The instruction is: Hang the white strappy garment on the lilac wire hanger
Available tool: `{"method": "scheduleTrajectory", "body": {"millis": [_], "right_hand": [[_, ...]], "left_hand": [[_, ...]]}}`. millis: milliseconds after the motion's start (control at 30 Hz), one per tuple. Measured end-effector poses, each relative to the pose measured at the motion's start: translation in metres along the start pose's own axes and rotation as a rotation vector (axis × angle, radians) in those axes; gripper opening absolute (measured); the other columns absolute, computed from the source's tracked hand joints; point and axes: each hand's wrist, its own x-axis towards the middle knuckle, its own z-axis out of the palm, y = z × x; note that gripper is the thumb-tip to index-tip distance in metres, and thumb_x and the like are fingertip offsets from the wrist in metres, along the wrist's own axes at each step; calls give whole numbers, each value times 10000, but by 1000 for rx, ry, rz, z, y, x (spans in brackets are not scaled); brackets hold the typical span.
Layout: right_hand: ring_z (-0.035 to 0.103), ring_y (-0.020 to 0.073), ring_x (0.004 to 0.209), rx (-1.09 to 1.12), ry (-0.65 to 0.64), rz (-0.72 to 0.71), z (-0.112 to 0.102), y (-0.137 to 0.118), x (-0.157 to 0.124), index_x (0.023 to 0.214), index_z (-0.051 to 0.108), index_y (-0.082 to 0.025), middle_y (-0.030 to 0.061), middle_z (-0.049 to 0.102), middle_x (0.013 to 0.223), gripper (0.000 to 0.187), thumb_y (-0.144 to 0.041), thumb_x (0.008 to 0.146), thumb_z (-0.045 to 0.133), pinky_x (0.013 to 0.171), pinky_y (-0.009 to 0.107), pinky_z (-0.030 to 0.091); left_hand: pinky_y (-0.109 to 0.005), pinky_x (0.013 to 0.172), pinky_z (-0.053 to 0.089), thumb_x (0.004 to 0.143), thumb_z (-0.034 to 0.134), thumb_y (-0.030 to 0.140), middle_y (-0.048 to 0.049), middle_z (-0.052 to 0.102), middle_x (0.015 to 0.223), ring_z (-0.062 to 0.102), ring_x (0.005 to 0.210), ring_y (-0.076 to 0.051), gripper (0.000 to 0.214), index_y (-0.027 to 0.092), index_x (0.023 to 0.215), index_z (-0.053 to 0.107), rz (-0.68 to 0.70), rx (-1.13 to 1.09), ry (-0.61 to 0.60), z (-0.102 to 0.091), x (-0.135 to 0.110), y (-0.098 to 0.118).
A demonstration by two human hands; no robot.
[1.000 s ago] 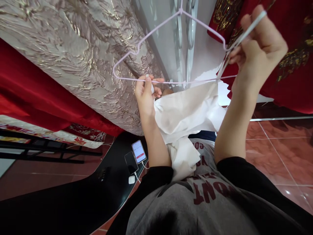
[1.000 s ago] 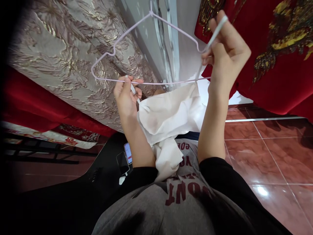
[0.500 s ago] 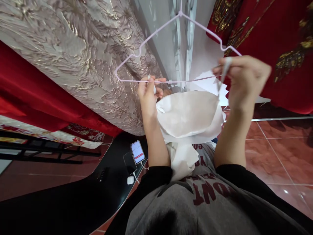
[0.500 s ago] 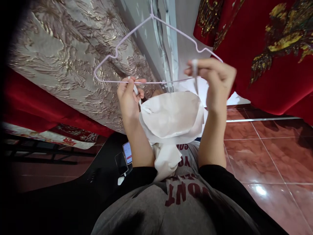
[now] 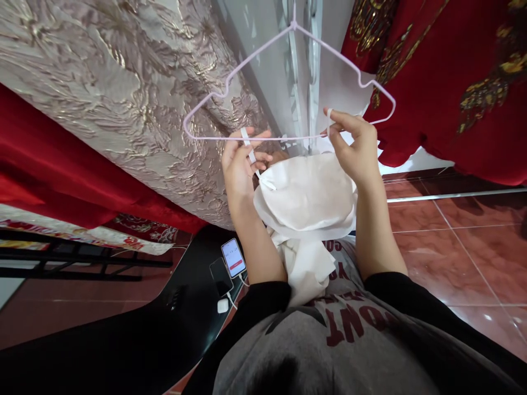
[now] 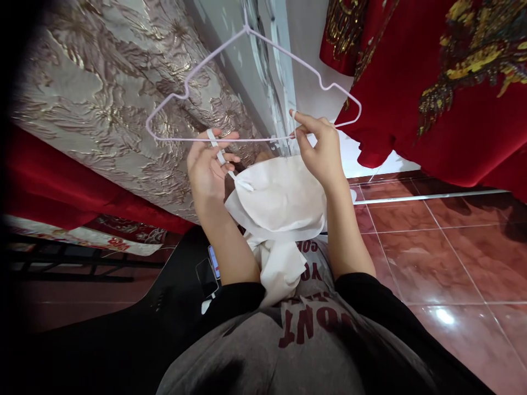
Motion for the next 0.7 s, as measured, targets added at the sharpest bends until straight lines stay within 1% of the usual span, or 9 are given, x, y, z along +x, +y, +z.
{"method": "scheduleTrajectory", "body": {"millis": [100,200,267,367,433,467,567,633,700], "right_hand": [[725,287,1055,7,4,5,-5,1,0,1326,710,-351,14,787,950,335,-385,1014,592,1170,635,471],[730,277,1075,20,40,12,-13,-1,1,1311,713,-350,4,774,913,326,-381,1010,592,1188,619,460],[737,272,1075,33,43,19,-18,-3,1,1306,713,-351,4,768,897,322,-375,1002,608,1195,608,454],[741,261,1047,31,38,20,-21,-5,1,1300,714,-360,-5,769,888,325,-374,988,621,1186,606,457],[734,256,1022,14,38,11,-21,-5,1,1290,721,-362,-10,774,889,327,-375,975,635,1173,616,459],[729,256,1011,4,42,9,-21,-5,1,1286,724,-362,-10,774,888,327,-377,969,645,1167,622,459],[719,267,1006,-31,79,21,-19,-5,2,1265,736,-354,-1,770,881,321,-401,954,673,1162,644,453],[716,275,996,-47,101,31,-18,-7,2,1247,745,-350,5,765,866,312,-423,951,679,1171,658,446],[717,277,968,-46,109,34,-17,-10,2,1228,754,-353,5,757,847,299,-442,954,674,1178,670,440]], "left_hand": [[-250,477,438,956,528,113,-50,788,1200,738,757,-157,299,221,1177,698,108,23,268,-15,5,0],[-225,407,268,878,442,-21,-100,775,1223,750,782,-139,405,120,1157,700,370,122,590,-43,13,-3],[-212,434,328,861,460,-45,-117,773,1217,758,838,-149,392,85,1136,707,561,182,661,-60,19,-4],[-269,766,602,906,595,-4,-118,780,1194,758,1029,-203,285,83,1142,730,690,262,543,-67,31,-1],[-356,1009,597,899,666,-17,-112,784,1188,741,1114,-219,285,86,1152,746,676,309,364,-59,39,6],[-375,1053,583,892,684,-33,-105,788,1175,741,1114,-218,294,90,1149,755,657,327,263,-53,43,11],[-365,983,609,889,745,-34,-58,796,1026,752,986,-212,242,121,1068,792,607,408,0,-34,52,33],[-345,928,610,880,772,-33,-20,764,897,722,881,-204,201,149,960,800,575,498,-62,-24,55,52],[-313,895,594,916,732,-17,3,712,801,671,819,-191,193,163,871,784,539,570,-51,-18,56,68]]}}
